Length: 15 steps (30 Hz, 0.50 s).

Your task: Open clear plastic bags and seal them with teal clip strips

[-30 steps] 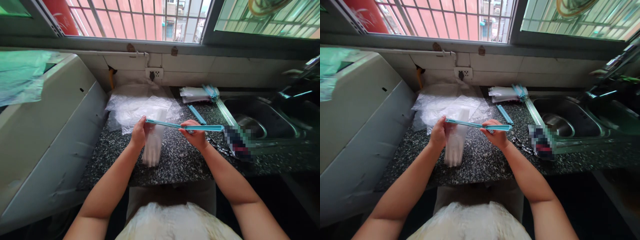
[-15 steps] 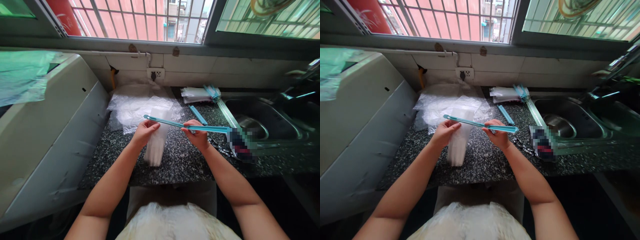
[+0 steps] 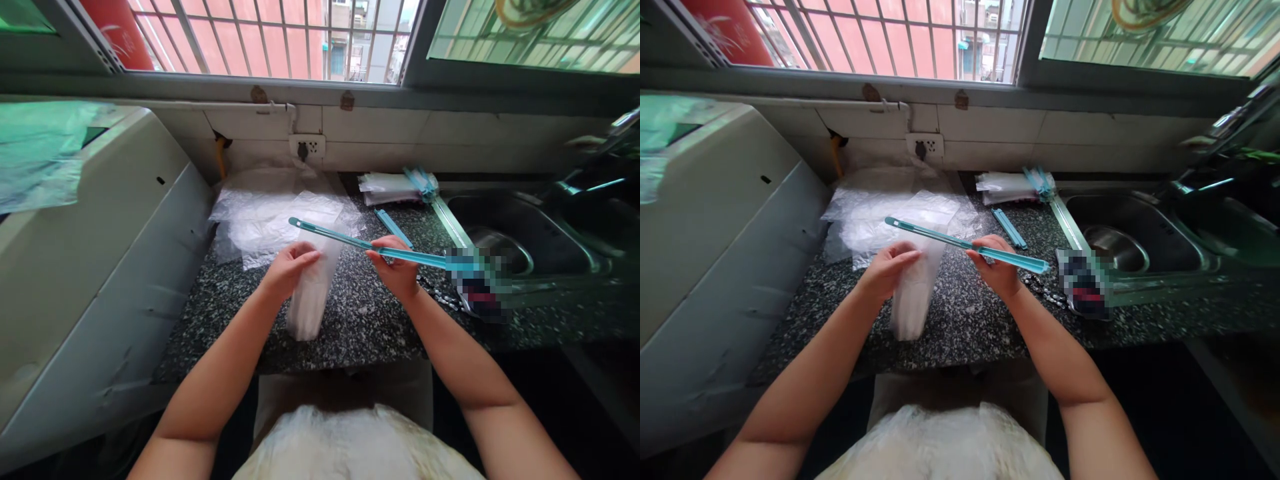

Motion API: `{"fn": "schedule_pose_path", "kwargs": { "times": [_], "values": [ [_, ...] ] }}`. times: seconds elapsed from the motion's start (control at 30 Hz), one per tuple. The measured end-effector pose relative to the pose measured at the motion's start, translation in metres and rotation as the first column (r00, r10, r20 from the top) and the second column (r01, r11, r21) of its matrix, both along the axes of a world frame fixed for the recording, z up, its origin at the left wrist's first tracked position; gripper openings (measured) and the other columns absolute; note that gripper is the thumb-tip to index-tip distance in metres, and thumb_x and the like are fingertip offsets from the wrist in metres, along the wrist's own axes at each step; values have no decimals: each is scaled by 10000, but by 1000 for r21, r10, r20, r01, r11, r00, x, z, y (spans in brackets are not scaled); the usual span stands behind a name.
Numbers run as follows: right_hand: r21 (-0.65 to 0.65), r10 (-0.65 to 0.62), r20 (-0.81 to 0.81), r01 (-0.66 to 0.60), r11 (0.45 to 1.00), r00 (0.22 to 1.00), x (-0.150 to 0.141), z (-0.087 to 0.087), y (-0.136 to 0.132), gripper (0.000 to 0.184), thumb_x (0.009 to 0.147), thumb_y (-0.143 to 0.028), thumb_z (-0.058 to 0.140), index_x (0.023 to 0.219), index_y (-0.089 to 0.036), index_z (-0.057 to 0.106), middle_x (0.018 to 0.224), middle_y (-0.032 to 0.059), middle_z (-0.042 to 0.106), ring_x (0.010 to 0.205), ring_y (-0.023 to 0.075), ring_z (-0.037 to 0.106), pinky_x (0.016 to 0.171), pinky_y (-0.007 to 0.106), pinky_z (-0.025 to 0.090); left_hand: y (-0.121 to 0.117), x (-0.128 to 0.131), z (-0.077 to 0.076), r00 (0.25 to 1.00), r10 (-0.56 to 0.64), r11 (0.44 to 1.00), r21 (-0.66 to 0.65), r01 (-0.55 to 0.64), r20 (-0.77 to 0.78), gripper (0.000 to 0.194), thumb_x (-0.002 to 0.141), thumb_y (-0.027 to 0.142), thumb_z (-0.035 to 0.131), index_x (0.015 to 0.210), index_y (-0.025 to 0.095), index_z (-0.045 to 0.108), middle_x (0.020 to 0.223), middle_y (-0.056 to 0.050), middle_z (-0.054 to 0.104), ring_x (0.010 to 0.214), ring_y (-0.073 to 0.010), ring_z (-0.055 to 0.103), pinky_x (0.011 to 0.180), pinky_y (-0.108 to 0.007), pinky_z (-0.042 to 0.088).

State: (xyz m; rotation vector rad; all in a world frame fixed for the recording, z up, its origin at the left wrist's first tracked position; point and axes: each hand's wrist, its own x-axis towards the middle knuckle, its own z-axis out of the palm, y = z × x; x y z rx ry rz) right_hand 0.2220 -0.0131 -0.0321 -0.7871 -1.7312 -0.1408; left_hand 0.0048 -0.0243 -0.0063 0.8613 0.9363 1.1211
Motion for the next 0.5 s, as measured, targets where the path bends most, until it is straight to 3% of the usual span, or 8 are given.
{"fn": "schedule_pose_path", "kwargs": {
  "times": [0.2,0.5],
  "values": [
    [-39,-97,-34,96,995,995,5,2,3,62,819,-259,630,849,-207,612,740,10,653,665,146,624,633,300,539,-6,-1,1,995,-98,995,-23,97,-16,311,473,337,814,573,141,594,512,32,575,445,-67,488,454,-193,352],
    [-147,-146,0,144,979,989,6,-3,6,94,816,-277,633,813,-184,620,730,17,657,567,121,586,569,271,521,-11,-3,7,995,-99,995,1,99,23,317,460,345,816,565,150,590,494,37,536,433,-60,456,433,-185,333]
  ]
}}
